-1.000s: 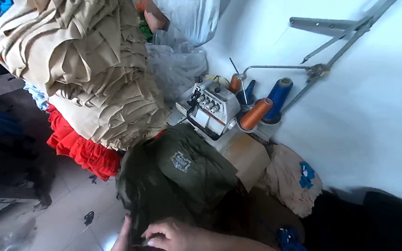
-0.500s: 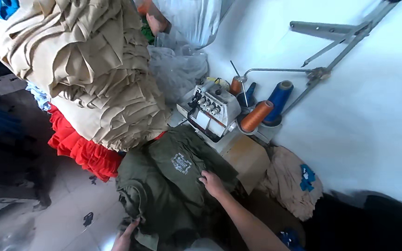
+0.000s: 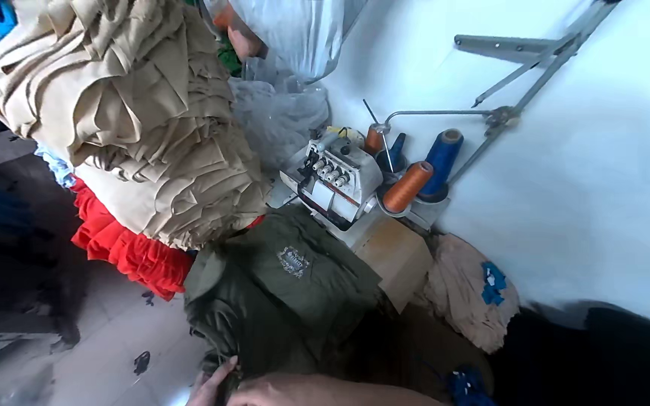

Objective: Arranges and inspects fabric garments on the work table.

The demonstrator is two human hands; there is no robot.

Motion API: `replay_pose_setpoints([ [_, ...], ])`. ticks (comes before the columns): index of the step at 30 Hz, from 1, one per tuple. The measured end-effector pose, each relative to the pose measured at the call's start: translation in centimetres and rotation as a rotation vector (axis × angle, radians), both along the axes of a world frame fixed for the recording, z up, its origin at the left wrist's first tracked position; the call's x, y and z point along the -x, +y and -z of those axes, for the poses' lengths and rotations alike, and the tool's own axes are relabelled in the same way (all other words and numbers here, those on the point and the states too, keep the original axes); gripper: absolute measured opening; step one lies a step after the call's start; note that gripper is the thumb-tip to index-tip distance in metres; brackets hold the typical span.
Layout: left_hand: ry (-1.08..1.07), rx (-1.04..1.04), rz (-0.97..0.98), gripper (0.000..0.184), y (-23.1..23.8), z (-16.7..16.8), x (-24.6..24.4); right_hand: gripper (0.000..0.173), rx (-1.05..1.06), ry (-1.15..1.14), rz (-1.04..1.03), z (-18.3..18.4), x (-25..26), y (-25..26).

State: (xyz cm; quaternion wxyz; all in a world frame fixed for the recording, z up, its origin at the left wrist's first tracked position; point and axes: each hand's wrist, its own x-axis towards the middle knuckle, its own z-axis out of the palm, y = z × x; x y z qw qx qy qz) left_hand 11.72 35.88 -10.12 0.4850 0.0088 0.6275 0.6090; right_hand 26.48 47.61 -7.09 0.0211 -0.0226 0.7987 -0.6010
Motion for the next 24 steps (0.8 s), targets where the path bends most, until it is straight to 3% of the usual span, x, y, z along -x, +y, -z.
replay_pose_setpoints([
  [1,0.015,0.046,-0.031,0.041,0.3,-0.4,-0.2,0.034,0.057,-0.058,0.087,0.0,-0.3,0.9],
  [4,0.018,0.125,-0.079,0.039,0.1,-0.5,-0.1,0.033,0.08,-0.283,0.615,-0.4,-1.8,7.3],
  [7,-0.007,0.121,-0.099,0.04,-0.4,0.1,0.0,0.033,-0.143,-0.59,1.102,1.8,-4.0,14.7],
  [9,-0.014,0.117,-0.101,0.04,-0.3,0.3,0.0,0.031,-0.243,-0.658,1.282,5.1,-5.5,18.0],
  [12,-0.012,0.136,-0.097,0.038,-0.2,0.3,0.0,0.025,-0.265,-0.661,1.313,7.5,-6.4,19.5],
  [18,-0.003,0.127,-0.103,0.035,-0.3,0.7,0.1,0.013,-0.582,-0.535,1.315,6.7,-6.8,18.3],
  [24,-0.009,0.124,-0.102,0.037,-0.3,0.9,0.2,0.036,-0.08,-0.713,1.357,5.1,-6.9,18.6],
])
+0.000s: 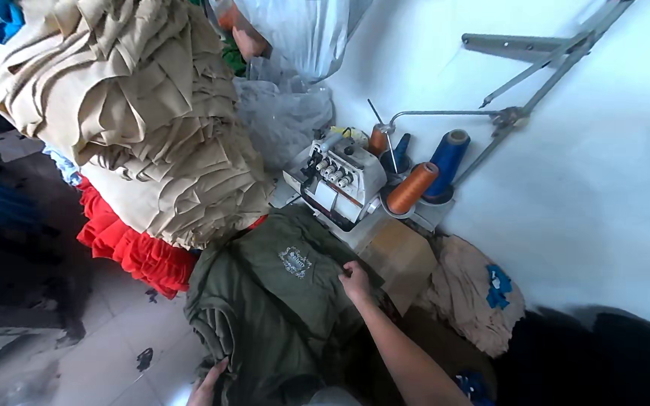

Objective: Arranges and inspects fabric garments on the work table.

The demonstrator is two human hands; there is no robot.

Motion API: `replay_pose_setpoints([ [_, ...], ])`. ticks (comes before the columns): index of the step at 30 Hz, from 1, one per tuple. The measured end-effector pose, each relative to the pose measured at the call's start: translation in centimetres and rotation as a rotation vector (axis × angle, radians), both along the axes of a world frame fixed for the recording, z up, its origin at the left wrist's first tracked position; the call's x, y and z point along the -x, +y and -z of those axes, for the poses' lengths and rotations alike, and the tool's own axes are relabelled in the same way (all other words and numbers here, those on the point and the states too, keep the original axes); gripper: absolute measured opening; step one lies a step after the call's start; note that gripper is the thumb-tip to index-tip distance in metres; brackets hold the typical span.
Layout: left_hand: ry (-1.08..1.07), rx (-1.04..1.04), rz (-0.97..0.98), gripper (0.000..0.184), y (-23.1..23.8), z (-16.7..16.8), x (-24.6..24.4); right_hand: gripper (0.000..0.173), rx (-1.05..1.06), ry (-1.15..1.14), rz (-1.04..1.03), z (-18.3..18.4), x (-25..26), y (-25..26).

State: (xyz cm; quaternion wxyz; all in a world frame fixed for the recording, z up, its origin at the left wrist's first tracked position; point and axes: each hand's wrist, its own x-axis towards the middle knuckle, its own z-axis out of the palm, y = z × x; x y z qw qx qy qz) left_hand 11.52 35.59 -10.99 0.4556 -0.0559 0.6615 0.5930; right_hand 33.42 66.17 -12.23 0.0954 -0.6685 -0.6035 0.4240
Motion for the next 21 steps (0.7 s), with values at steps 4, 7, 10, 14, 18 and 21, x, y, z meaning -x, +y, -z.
replay_pose_setpoints([
  [4,-0.009,-0.024,0.001,0.035,0.0,0.1,0.0,0.026,-0.064,0.011,0.036,-1.6,0.5,-1.5],
  [7,-0.015,-0.073,0.036,0.043,-0.2,0.1,0.0,0.03,-0.053,0.198,-0.275,-4.4,3.2,-6.8],
  [10,-0.014,-0.189,0.132,0.09,-0.4,-0.2,-0.2,0.026,-0.004,0.52,-0.794,-5.5,5.9,-14.6],
  [14,0.009,-0.156,0.097,0.059,0.1,-0.8,-0.8,0.027,0.169,0.722,-1.197,-4.6,7.3,-18.4],
  [18,0.036,-0.058,0.018,0.034,0.1,-0.9,-0.5,0.03,0.11,0.478,-0.555,-4.9,5.5,-11.6],
  [21,0.009,-0.061,-0.004,0.035,-0.2,-0.2,-0.4,0.037,0.016,0.131,-0.049,-2.7,3.7,-4.7],
])
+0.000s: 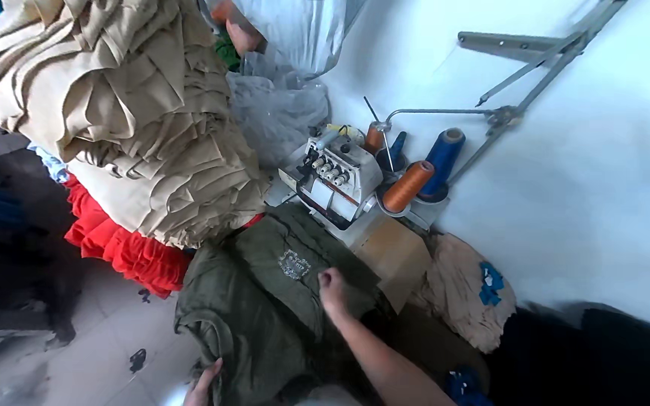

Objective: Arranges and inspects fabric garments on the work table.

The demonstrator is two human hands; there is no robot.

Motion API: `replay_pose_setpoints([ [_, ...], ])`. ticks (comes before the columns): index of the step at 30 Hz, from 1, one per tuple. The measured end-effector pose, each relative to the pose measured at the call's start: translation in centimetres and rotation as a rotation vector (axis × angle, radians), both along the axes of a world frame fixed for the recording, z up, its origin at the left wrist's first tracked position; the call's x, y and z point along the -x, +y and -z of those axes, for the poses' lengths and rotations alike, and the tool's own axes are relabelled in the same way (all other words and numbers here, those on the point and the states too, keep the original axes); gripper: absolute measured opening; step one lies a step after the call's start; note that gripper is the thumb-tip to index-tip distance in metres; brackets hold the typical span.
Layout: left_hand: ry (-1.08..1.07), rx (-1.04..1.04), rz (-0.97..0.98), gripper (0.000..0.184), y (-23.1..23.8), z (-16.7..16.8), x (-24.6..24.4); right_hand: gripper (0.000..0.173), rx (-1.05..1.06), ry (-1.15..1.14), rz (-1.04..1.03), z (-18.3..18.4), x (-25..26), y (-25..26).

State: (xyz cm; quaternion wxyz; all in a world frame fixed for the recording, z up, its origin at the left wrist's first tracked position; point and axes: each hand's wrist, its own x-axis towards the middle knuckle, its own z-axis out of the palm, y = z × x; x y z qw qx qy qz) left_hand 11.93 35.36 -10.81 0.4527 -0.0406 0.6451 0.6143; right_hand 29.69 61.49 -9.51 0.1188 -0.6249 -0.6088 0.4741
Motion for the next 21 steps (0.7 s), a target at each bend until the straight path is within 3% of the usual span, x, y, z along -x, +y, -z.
replay_pose_setpoints([
  [3,0.006,0.003,0.011,0.037,0.2,0.1,0.0,0.056,-0.032,-0.06,0.148,1.4,-0.4,2.3],
  [6,0.002,0.013,0.022,0.037,0.3,0.4,0.3,0.062,-0.101,-0.111,-0.178,1.5,0.6,0.8],
  [7,0.0,0.012,0.024,0.037,0.3,0.4,0.3,0.058,-0.121,-0.172,-0.298,1.8,1.1,0.2],
  [9,0.004,0.012,0.028,0.036,0.3,0.2,0.2,0.033,-0.15,-0.262,-0.437,2.8,1.5,-0.7],
  [12,0.029,0.014,0.041,0.037,0.1,0.1,0.4,0.025,-0.178,-0.086,-0.207,3.6,0.0,-1.3],
  [17,0.007,0.034,0.018,0.036,-0.3,0.3,0.5,0.035,0.087,0.45,0.803,5.4,-4.7,-1.5],
  [19,0.007,0.028,0.022,0.037,-0.2,0.2,0.4,0.033,0.091,0.529,0.792,5.3,-4.6,-2.3],
  [21,0.0,0.003,0.044,0.041,-0.3,0.0,0.4,0.033,0.024,0.525,0.415,2.4,-2.7,-4.6],
])
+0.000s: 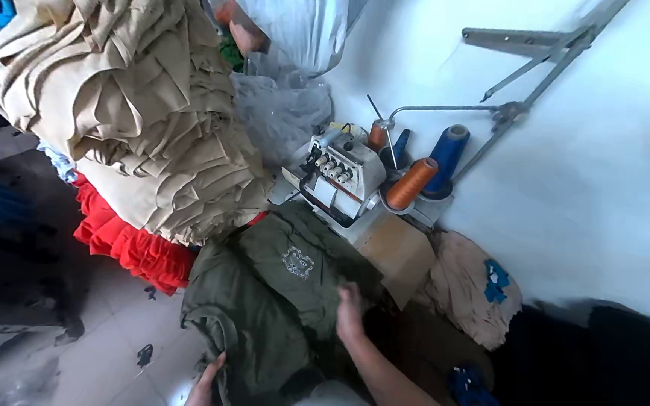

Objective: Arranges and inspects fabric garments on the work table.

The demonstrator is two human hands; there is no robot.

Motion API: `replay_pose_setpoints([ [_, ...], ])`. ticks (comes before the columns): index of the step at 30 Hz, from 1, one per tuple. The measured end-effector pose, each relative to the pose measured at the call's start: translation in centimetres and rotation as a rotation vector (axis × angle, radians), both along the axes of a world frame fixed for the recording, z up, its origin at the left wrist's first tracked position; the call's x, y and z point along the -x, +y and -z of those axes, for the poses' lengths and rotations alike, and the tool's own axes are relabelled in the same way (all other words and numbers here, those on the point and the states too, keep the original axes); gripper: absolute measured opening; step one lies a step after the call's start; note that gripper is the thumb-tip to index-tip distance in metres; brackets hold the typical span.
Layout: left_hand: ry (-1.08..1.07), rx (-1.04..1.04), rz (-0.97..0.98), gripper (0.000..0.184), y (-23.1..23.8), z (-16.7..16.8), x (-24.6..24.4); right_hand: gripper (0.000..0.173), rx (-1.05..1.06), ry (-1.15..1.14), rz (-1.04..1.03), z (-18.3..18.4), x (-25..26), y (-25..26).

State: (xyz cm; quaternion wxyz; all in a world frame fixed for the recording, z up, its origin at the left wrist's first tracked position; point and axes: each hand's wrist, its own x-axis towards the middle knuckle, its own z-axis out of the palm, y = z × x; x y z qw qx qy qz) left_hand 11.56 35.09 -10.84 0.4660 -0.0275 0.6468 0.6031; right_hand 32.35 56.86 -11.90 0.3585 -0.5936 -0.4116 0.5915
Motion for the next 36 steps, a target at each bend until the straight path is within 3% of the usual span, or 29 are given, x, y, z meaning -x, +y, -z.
replay_pose_setpoints([
  [4,-0.006,-0.177,0.104,0.087,-0.1,-0.9,-0.1,0.022,-0.331,0.059,-1.01,-5.3,5.1,-8.1],
  [5,-0.007,-0.17,0.106,0.088,-0.1,-1.3,-0.2,0.021,-0.398,0.106,-1.206,-5.2,6.0,-9.7],
  [7,-0.021,-0.087,0.067,0.055,-0.4,-1.0,-0.1,0.023,-0.467,0.193,-1.47,-4.1,6.8,-11.0],
  [9,-0.041,0.005,-0.02,0.035,-0.9,-0.2,0.2,0.026,-0.48,0.256,-1.541,-3.1,7.1,-10.8],
  [12,0.017,0.041,-0.1,0.032,-1.7,-0.2,0.3,0.028,-0.388,0.199,-1.283,-3.7,6.6,-9.4],
  [15,0.088,0.09,-0.126,0.033,-2.7,-0.7,0.9,0.029,-0.332,-0.138,-0.923,-4.2,6.4,-4.7],
  [18,0.104,0.127,-0.141,0.034,-3.3,-0.8,1.3,0.046,-0.34,-0.634,-0.908,-1.7,5.8,1.1],
  [20,0.104,0.118,-0.149,0.035,-3.3,-0.6,1.3,0.067,-0.298,-0.859,-0.926,0.1,5.4,3.1],
  [21,0.097,0.112,-0.149,0.036,-3.2,-0.5,1.2,0.069,-0.281,-0.917,-0.931,0.8,5.3,3.5],
  [24,0.091,0.107,-0.143,0.039,-2.9,-0.1,1.1,0.048,-0.275,-0.877,-0.909,2.3,4.6,3.8],
  [26,0.094,0.102,-0.145,0.041,-2.8,0.0,1.3,0.034,-0.206,-0.735,-0.757,2.5,3.7,3.9],
  [30,0.104,0.101,-0.15,0.04,-2.8,-0.1,1.1,0.03,0.055,-0.529,-0.256,3.5,0.9,5.1],
  [36,0.117,0.087,-0.141,0.034,-2.5,0.1,1.0,0.048,0.134,-0.382,-0.053,4.2,0.0,5.4],
])
